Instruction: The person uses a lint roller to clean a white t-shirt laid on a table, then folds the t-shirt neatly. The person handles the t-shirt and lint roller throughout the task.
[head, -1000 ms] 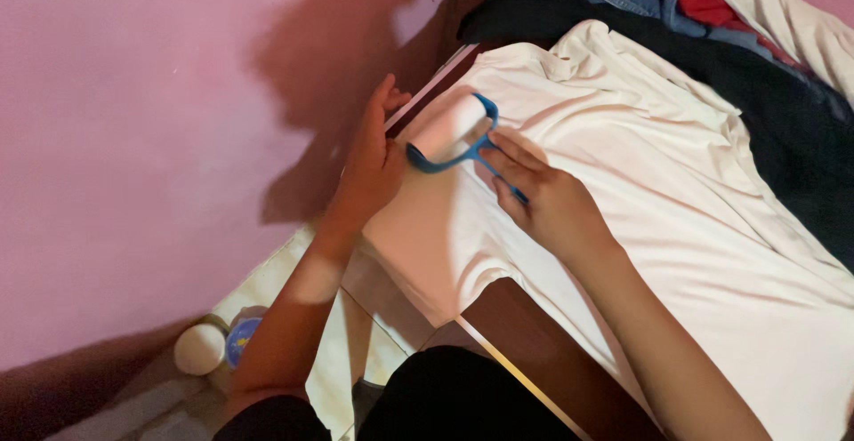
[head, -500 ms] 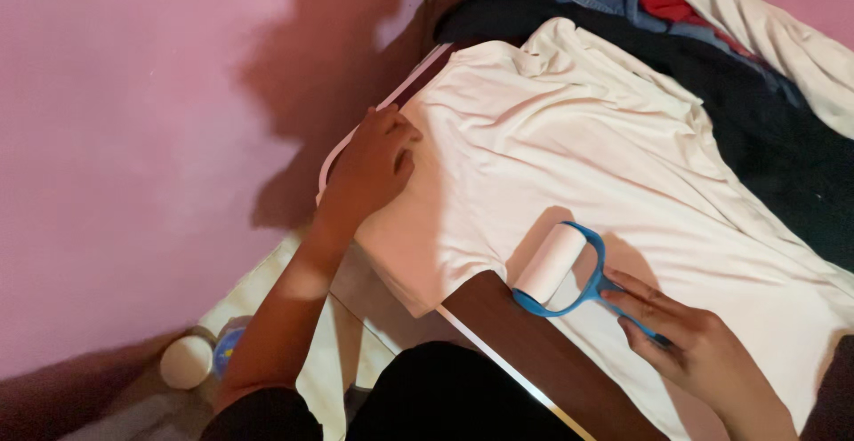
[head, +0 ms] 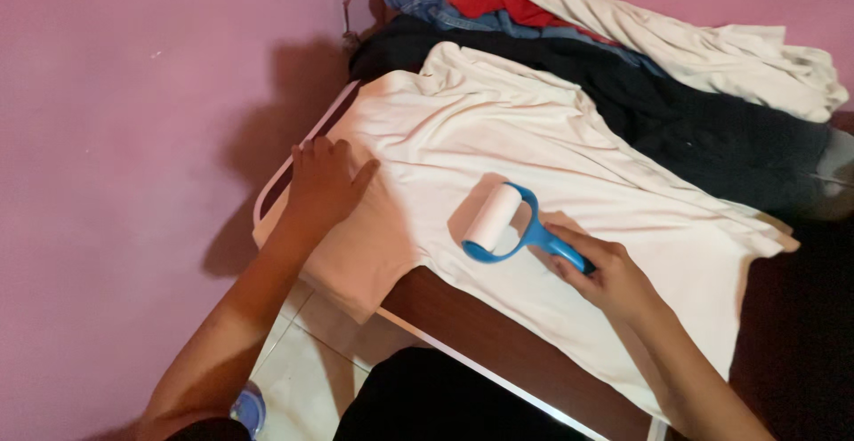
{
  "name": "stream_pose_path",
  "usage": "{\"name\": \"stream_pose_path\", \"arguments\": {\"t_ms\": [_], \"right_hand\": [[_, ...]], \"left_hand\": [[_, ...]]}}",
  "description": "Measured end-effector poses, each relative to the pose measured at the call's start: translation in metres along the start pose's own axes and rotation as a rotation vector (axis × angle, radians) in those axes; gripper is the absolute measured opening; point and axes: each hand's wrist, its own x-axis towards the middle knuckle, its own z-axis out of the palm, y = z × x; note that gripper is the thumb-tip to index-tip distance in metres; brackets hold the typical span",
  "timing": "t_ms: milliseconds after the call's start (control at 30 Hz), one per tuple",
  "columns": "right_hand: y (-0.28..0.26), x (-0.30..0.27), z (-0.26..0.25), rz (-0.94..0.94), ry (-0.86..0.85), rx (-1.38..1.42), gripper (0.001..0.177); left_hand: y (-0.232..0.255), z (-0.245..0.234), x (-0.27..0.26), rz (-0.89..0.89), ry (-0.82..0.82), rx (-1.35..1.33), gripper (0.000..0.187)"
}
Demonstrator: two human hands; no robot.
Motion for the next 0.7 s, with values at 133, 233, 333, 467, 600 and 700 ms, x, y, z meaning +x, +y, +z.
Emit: {"name": "stream_pose_path", "arguments": {"t_ms": [133, 233, 333, 467, 600, 700], "right_hand": [[0.032, -0.023, 0.009, 0.114, 0.181, 0.448, 0.045], [0.045, -0.039, 0.004, 0.264, 0.258, 0.55, 0.045], [0.055, -0.07, -0.004, 0.324, 0.271, 0.582, 0.047], [0.068, -0.103, -0.016, 0.392, 0.333, 0.511, 0.049], [0.078, -0.137, -0.024, 0.294, 0.402, 0.474, 0.047], [0.078, -0.152, -0.032, 0.278, 0.478, 0.369, 0.047]], "left_hand": [[0.041, 0.027, 0.029, 0.072, -0.023, 0.065, 0.085], [0.072, 0.032, 0.048, 0.05, -0.147, 0.072, 0.09], [0.107, 0.034, 0.068, 0.068, -0.221, 0.103, 0.094], [0.152, 0.037, 0.084, 0.145, -0.252, 0.066, 0.092], [0.192, 0.045, 0.091, 0.209, -0.293, 0.044, 0.087], [0.204, 0.052, 0.091, 0.253, -0.304, 0.01, 0.083]]}}
